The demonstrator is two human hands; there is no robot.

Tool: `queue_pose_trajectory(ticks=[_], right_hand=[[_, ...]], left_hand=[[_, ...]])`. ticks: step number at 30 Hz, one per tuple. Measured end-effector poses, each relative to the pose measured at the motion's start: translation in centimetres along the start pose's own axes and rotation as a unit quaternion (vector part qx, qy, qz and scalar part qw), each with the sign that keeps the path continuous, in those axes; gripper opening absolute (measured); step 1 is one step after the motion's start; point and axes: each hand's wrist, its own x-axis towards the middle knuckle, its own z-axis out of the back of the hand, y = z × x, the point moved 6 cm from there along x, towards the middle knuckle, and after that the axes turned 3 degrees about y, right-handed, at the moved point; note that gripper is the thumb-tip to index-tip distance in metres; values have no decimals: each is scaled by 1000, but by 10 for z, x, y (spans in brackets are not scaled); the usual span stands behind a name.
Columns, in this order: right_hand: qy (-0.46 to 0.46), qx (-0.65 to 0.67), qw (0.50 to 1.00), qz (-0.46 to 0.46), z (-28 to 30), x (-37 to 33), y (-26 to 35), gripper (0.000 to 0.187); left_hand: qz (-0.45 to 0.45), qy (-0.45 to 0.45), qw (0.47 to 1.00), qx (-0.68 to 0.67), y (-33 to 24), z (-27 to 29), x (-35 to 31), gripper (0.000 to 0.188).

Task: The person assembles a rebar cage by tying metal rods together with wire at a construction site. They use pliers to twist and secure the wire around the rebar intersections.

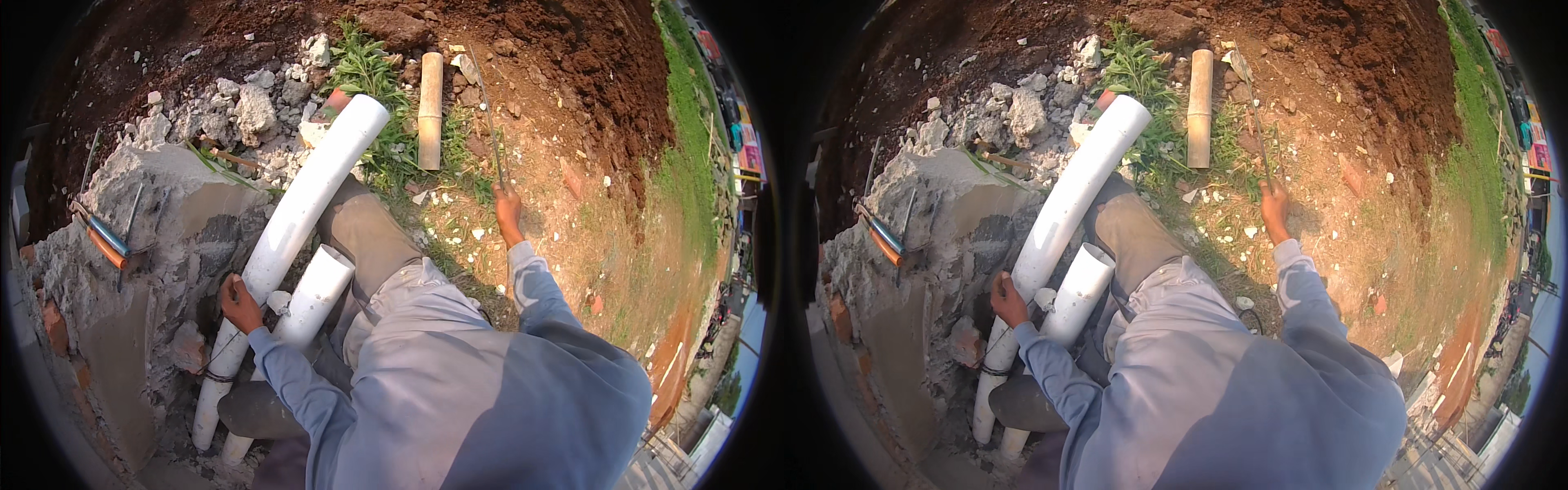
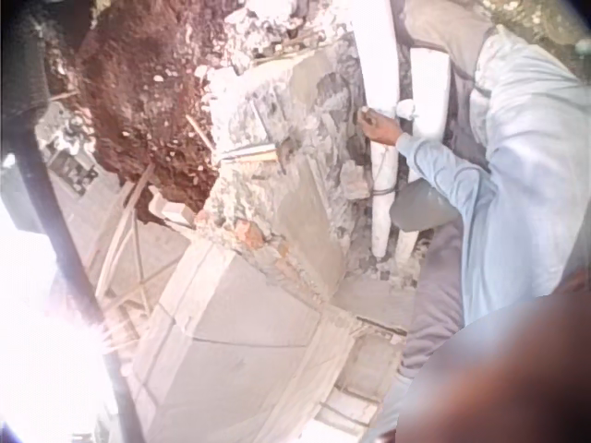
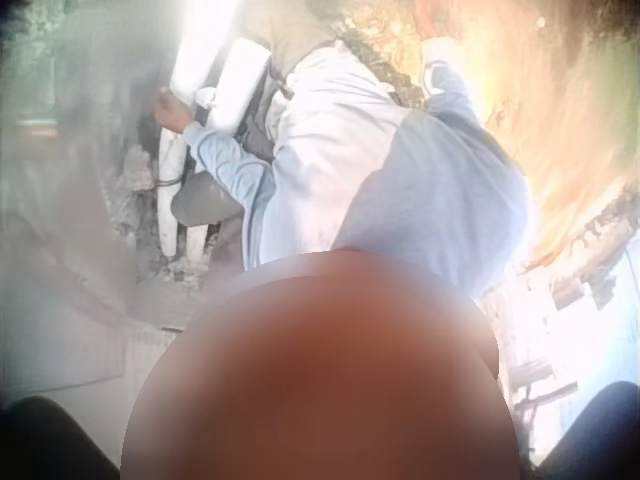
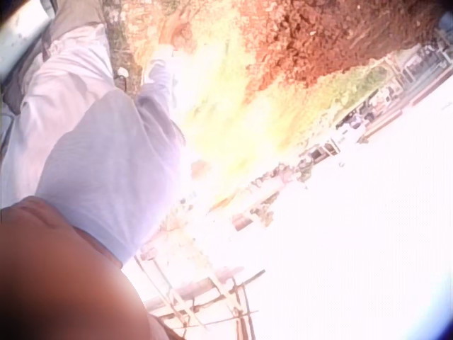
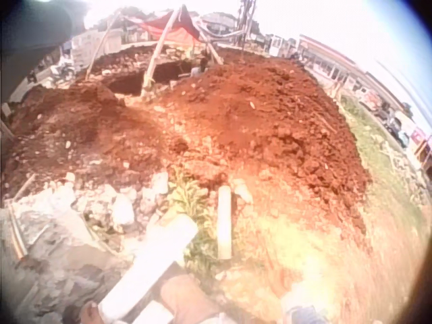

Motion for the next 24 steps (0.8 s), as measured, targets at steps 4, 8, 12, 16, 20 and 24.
queue_pose_trajectory(ticks=[4,8,12,16,20,24], right_hand=[[164,157,950,-215,-77,-78,-88,37],[79,45,975,-203,-52,-116,-169,42],[337,-361,782,-380,48,-173,-378,47],[589,-368,687,-216,4,-291,-347,46],[552,-294,718,-307,-14,-328,-361,59],[517,-185,745,-379,-50,-332,-322,84]], left_hand=[[-7,51,999,17,17,-2,8,41],[-43,88,993,62,8,4,7,43],[-11,115,992,59,15,-3,5,44],[-61,122,984,118,-11,-13,13,44],[-30,150,978,144,6,-4,12,43],[-42,153,977,145,6,-8,15,44]])
